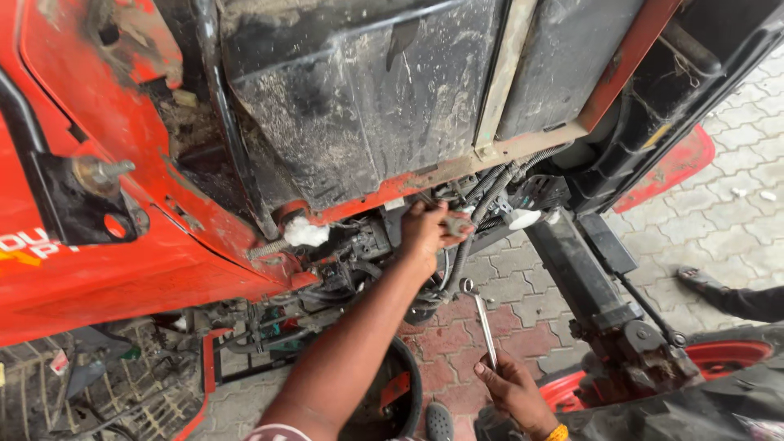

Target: The person works underneath the engine of a red tractor, using a wrench to loosen and remove a bolt while a second person assists by holding the engine cover open. The person then uses a socket wrench to further work on the engine components.

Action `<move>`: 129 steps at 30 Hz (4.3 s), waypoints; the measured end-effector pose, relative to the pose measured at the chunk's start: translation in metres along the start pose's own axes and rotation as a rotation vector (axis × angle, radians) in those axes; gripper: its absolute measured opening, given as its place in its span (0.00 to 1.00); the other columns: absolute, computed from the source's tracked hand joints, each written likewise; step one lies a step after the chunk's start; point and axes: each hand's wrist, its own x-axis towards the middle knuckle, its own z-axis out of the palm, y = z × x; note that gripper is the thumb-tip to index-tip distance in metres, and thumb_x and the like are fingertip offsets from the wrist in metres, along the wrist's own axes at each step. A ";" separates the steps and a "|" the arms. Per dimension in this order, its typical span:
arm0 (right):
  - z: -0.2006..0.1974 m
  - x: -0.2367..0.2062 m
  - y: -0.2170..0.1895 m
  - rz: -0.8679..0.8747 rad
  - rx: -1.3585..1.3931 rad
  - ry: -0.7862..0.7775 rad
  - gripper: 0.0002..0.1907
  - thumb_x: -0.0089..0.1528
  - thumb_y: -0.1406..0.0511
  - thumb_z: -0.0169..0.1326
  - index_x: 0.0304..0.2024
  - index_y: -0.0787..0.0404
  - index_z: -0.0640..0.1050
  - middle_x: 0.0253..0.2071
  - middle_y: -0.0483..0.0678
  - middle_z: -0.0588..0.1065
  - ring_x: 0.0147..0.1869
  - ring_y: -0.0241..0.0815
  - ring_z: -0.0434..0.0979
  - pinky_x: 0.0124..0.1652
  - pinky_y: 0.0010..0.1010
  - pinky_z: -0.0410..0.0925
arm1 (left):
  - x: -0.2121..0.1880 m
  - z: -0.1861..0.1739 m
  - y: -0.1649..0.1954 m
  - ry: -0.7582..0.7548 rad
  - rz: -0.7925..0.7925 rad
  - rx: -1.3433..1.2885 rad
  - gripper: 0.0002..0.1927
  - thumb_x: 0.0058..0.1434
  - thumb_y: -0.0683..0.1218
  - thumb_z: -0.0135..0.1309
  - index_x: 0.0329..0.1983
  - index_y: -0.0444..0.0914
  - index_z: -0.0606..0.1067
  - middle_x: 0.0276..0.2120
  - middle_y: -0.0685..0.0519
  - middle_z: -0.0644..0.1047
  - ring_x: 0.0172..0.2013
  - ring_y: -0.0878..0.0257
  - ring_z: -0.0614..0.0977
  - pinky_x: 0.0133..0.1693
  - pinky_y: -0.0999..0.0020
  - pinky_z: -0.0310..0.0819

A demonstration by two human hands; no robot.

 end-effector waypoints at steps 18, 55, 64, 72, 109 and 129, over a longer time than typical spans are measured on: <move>0.035 -0.025 -0.002 0.032 0.198 -0.126 0.21 0.71 0.53 0.39 0.38 0.63 0.72 0.18 0.42 0.59 0.15 0.33 0.51 0.15 0.26 0.51 | 0.023 -0.121 0.062 0.139 -0.169 0.858 0.19 0.68 0.64 0.51 0.43 0.48 0.81 0.16 0.55 0.69 0.16 0.69 0.64 0.20 0.74 0.59; 0.350 0.067 -0.044 0.080 1.028 -0.466 0.36 0.63 0.40 0.36 0.54 0.59 0.75 0.50 0.50 0.81 0.54 0.46 0.80 0.56 0.43 0.70 | 0.024 -0.142 0.078 -0.602 -0.364 0.796 0.40 0.70 0.72 0.34 0.67 0.36 0.67 0.60 0.38 0.76 0.55 0.52 0.83 0.55 0.49 0.78; 0.343 0.045 -0.062 -0.026 1.180 -0.628 0.32 0.68 0.36 0.38 0.42 0.54 0.72 0.31 0.40 0.66 0.33 0.35 0.66 0.33 0.27 0.65 | 0.017 -0.125 0.054 -0.164 -0.242 0.557 0.08 0.71 0.51 0.51 0.43 0.44 0.67 0.17 0.55 0.69 0.14 0.68 0.65 0.14 0.70 0.56; 0.350 -0.003 -0.070 0.235 0.815 -0.484 0.42 0.63 0.31 0.33 0.58 0.52 0.74 0.51 0.45 0.80 0.49 0.41 0.81 0.37 0.36 0.72 | 0.012 -0.121 0.048 -0.077 -0.122 0.600 0.07 0.71 0.51 0.49 0.40 0.43 0.68 0.16 0.55 0.66 0.14 0.67 0.63 0.14 0.67 0.53; 0.068 -0.059 -0.177 0.139 0.018 -0.210 0.18 0.66 0.64 0.47 0.58 0.60 0.74 0.21 0.45 0.69 0.13 0.34 0.61 0.14 0.25 0.55 | -0.008 0.031 -0.015 0.272 -0.059 -0.339 0.04 0.73 0.48 0.40 0.44 0.44 0.63 0.19 0.51 0.68 0.14 0.56 0.72 0.18 0.60 0.67; 0.241 0.023 -0.044 0.099 0.375 -0.503 0.16 0.72 0.60 0.39 0.63 0.51 0.65 0.48 0.46 0.75 0.46 0.48 0.81 0.44 0.45 0.77 | -0.022 -0.095 0.043 0.031 -0.272 0.312 0.21 0.73 0.60 0.42 0.33 0.40 0.71 0.15 0.53 0.69 0.14 0.59 0.71 0.18 0.64 0.61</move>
